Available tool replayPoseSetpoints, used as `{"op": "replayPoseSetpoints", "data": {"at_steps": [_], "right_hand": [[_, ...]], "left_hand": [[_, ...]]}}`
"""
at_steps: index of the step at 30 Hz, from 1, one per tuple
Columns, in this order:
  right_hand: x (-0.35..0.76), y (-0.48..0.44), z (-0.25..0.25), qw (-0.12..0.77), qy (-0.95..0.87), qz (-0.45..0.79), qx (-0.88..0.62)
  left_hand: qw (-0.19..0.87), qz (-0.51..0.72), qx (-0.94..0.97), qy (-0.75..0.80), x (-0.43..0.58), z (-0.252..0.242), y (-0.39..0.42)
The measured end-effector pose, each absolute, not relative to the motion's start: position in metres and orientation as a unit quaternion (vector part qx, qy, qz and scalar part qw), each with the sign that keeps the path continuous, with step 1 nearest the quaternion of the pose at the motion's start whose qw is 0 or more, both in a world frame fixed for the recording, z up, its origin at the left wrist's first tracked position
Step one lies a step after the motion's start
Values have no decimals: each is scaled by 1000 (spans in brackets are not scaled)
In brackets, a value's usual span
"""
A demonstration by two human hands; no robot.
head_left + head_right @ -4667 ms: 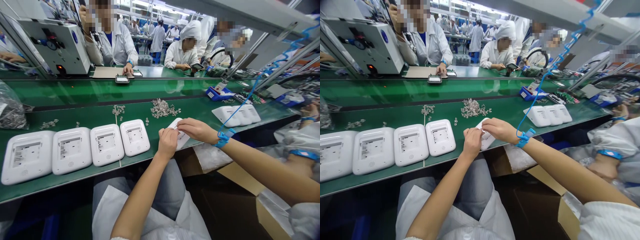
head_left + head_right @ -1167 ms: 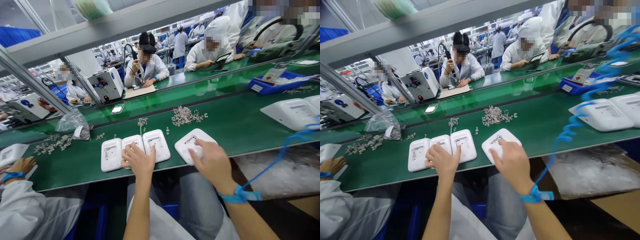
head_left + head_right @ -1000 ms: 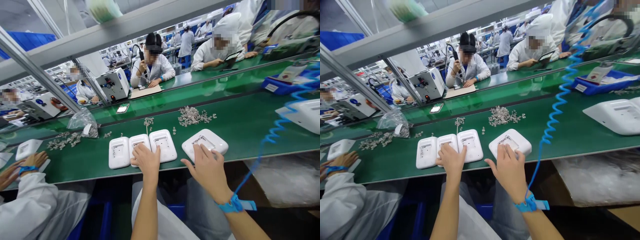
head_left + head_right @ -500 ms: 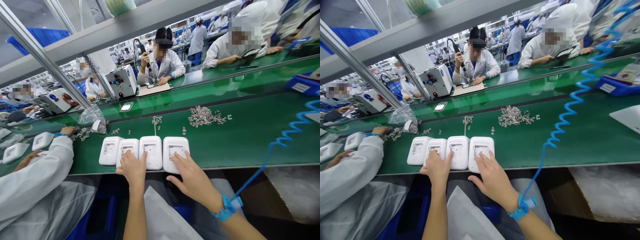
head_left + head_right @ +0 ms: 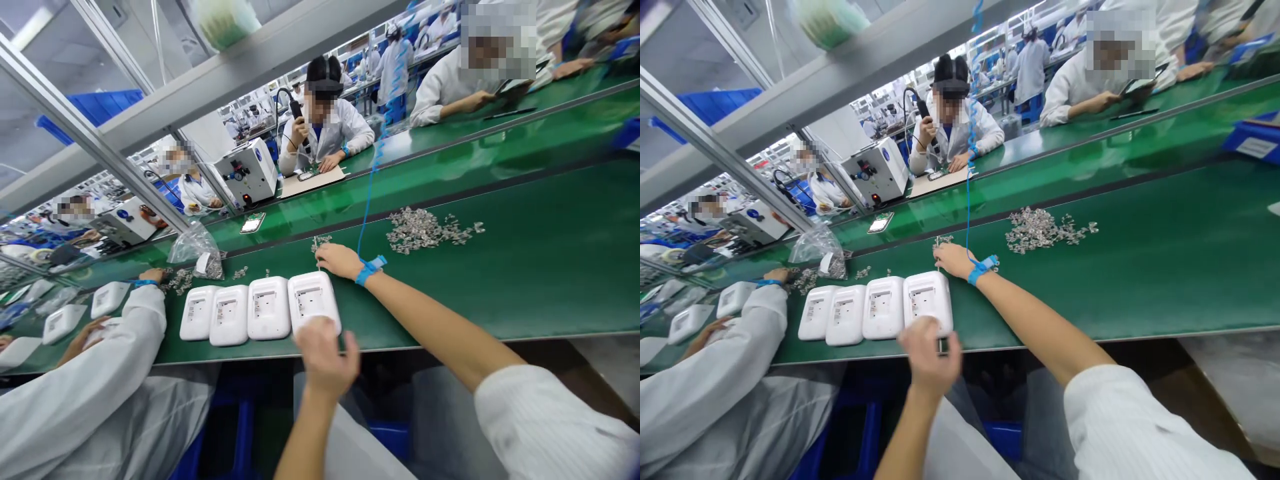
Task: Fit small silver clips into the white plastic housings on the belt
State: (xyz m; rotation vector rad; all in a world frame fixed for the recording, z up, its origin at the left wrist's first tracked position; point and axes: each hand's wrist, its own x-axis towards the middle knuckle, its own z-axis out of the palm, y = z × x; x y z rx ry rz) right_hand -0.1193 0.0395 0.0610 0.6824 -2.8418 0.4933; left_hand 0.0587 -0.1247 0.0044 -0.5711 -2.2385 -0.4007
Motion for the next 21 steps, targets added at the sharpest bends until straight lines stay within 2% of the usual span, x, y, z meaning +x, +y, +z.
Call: {"op": "replayPoseSetpoints", "data": {"at_steps": [3,5,8,16,18,21], "right_hand": [[-128,33,42,79,-955,155,242],[-122,35,37,83,-954,152,245],[-111,46,42,97,-954,154,240],[-101,62,34,200,-915,283,207],[-105,60,28,214,-905,304,206],[-110,60,23,212,-923,276,164]], "left_hand": [[234,-110,-408,-876,76,-54,-70],[175,-73,-362,-913,82,-88,-47],[166,-68,-282,-943,88,-120,-36],[213,-35,-348,-912,87,-139,-60],[289,-29,-347,-892,87,-140,-60],[460,-60,-311,-830,87,-132,-52]]}}
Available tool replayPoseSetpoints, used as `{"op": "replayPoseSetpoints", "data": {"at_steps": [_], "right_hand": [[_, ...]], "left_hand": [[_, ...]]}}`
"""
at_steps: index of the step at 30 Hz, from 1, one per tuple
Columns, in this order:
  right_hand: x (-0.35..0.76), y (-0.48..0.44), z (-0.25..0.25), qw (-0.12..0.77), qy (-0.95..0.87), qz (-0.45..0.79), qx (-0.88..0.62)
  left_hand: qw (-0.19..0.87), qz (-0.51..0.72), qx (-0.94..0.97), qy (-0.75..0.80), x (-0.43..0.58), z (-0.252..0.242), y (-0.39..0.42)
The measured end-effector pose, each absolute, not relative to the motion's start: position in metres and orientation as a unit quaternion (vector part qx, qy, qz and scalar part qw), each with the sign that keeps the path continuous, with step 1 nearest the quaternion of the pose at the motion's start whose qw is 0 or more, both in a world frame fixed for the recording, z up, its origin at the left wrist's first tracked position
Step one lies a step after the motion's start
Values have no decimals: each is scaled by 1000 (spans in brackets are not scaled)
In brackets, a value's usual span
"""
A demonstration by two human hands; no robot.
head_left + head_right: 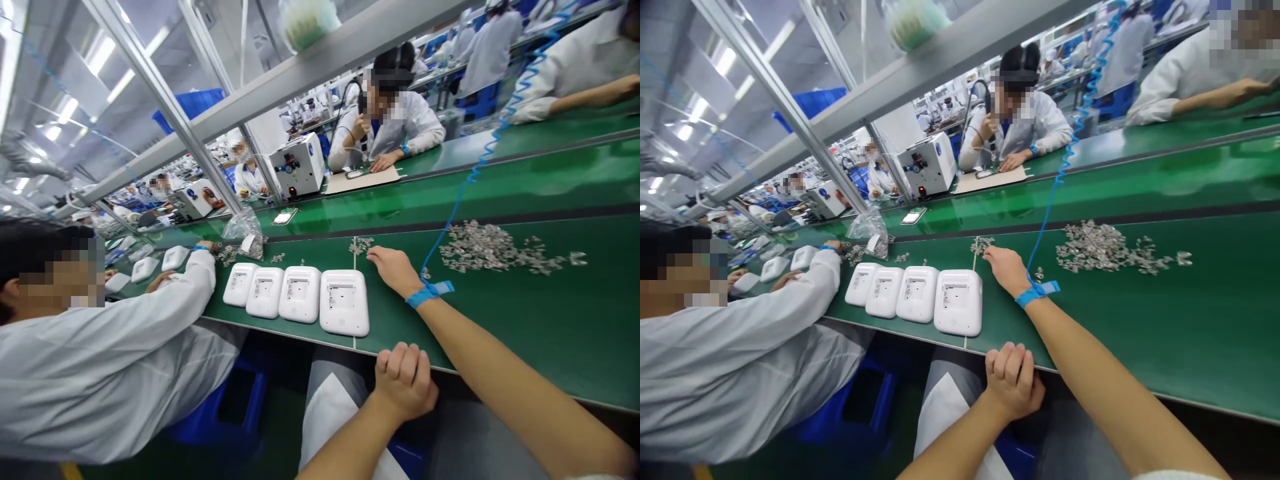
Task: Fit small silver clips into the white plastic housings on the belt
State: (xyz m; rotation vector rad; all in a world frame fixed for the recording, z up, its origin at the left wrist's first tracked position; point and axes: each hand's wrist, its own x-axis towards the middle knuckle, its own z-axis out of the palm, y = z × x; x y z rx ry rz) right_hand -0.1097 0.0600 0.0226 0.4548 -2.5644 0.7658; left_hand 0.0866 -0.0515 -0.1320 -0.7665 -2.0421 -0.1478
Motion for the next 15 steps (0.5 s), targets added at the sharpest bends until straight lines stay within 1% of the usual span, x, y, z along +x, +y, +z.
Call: {"op": "replayPoseSetpoints", "data": {"at_steps": [2,7,10,13,15], "right_hand": [[-111,60,20,193,-944,229,138],[-112,59,9,150,-966,99,185],[-114,59,-2,165,-964,39,205],[-116,60,-9,176,-957,31,226],[-115,61,-12,169,-959,35,227]], "left_hand": [[526,-83,-293,-795,85,-122,-46],[578,-82,-305,-752,82,-105,-44],[571,-60,-310,-758,82,-110,-45],[541,-36,-316,-778,81,-117,-47],[551,-40,-314,-772,81,-118,-47]]}}
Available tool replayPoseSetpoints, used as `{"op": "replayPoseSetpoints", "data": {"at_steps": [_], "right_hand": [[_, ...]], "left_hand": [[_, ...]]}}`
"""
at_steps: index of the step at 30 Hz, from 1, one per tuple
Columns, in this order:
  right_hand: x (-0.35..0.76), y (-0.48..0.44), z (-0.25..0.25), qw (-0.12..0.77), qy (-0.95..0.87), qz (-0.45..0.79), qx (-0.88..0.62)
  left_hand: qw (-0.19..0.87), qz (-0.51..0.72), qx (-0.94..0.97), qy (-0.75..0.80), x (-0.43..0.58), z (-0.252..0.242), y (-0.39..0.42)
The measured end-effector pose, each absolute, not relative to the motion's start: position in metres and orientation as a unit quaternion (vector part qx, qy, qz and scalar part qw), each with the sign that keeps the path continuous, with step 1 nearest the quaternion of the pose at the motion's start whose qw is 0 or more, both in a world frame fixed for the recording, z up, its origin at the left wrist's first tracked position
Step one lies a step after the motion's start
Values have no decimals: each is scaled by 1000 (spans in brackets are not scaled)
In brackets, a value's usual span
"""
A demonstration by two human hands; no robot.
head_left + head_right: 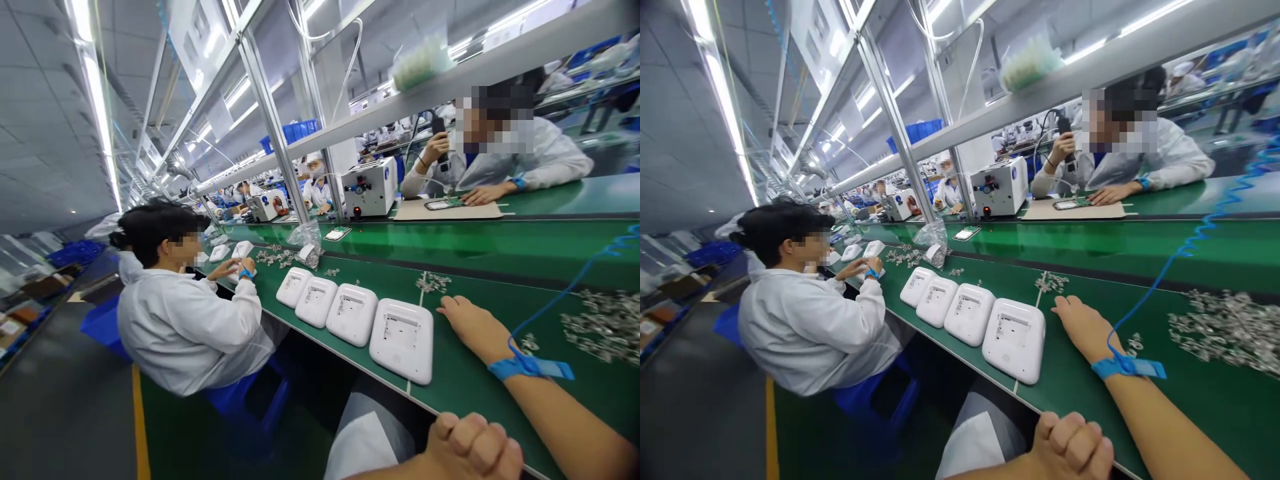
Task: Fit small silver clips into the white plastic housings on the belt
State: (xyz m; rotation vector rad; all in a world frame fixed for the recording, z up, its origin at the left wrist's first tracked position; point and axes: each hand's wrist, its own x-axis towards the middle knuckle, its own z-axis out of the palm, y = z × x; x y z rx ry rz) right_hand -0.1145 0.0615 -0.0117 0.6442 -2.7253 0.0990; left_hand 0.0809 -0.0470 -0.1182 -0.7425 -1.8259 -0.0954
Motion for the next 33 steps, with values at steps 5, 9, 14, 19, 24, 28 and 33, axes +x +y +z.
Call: {"op": "replayPoseSetpoints", "data": {"at_steps": [5,9,14,19,24,28,33], "right_hand": [[-111,61,-12,152,-960,111,205],[-112,62,-1,160,-939,259,157],[-98,60,34,163,-882,437,75],[-98,59,50,209,-862,450,-105],[-115,71,53,249,-816,487,-190],[-117,70,52,257,-797,521,-164],[-121,63,47,231,-801,543,-96]], "left_hand": [[542,-34,-295,-786,87,-120,-47],[540,-47,-281,-792,91,-120,-48],[528,-91,-292,-793,89,-109,-49],[536,-115,-280,-788,78,-102,-42],[560,-83,-292,-771,63,-105,-42],[566,-77,-302,-763,58,-112,-47],[584,-57,-295,-754,54,-117,-48]]}}
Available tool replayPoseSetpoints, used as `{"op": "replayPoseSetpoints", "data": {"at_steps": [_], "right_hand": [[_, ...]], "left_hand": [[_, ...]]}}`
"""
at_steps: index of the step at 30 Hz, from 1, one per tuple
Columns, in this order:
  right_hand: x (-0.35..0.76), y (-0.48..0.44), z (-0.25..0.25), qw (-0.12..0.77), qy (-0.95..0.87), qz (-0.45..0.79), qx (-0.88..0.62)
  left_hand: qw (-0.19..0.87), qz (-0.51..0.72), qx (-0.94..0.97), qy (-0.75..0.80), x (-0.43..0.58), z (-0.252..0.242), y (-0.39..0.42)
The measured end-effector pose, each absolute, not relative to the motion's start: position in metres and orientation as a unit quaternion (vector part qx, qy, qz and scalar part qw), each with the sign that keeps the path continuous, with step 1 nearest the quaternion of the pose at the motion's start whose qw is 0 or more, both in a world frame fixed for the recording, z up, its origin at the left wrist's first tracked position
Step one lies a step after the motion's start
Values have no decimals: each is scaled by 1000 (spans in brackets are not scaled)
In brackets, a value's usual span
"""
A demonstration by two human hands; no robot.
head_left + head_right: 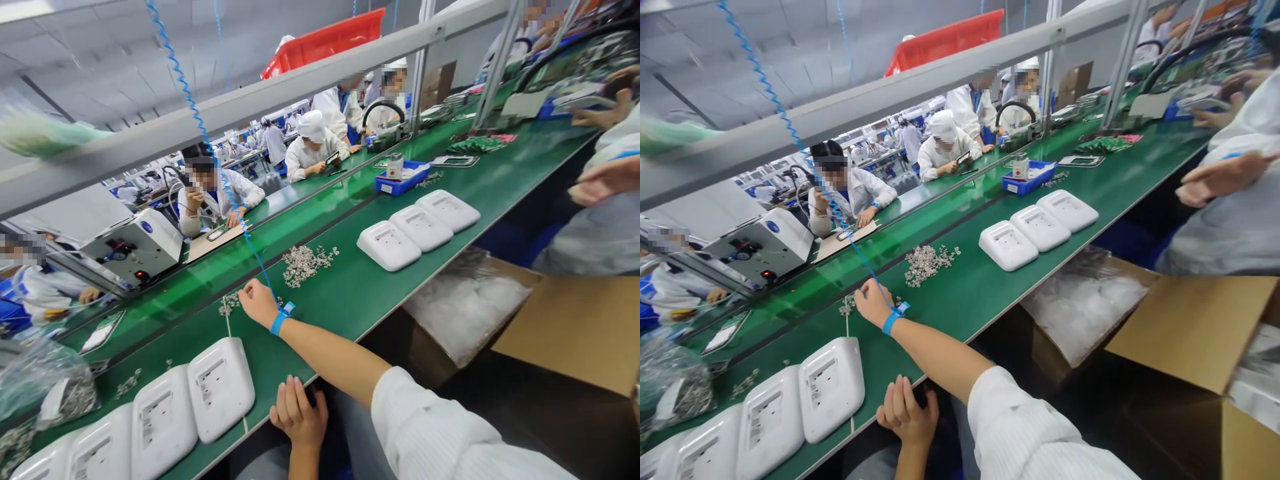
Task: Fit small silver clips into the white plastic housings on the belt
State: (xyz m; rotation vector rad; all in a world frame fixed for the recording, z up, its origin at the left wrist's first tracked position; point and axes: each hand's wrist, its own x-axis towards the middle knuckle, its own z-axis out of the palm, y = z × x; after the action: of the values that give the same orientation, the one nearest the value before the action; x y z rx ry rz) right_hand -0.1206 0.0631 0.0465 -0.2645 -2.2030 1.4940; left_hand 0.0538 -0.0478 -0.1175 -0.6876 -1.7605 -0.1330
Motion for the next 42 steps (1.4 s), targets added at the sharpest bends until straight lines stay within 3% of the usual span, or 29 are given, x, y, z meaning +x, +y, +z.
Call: {"op": "replayPoseSetpoints", "data": {"at_steps": [7,13,19,25,37,40,42], "right_hand": [[-122,48,42,203,-812,547,-25],[-129,57,38,212,-749,626,-34],[-141,61,33,165,-668,724,-40],[-135,54,30,151,-658,738,6],[-88,92,37,133,-791,593,71],[-59,149,46,139,-845,512,66],[-38,201,60,191,-913,361,2]], "left_hand": [[584,-65,-298,-753,52,-120,-47],[557,-121,-279,-773,57,-120,-44],[581,-84,-301,-751,54,-116,-46],[588,-58,-302,-748,52,-117,-48],[617,-76,-277,-733,42,-131,-38],[631,-89,-274,-721,39,-134,-33],[636,-102,-265,-717,39,-137,-28]]}}
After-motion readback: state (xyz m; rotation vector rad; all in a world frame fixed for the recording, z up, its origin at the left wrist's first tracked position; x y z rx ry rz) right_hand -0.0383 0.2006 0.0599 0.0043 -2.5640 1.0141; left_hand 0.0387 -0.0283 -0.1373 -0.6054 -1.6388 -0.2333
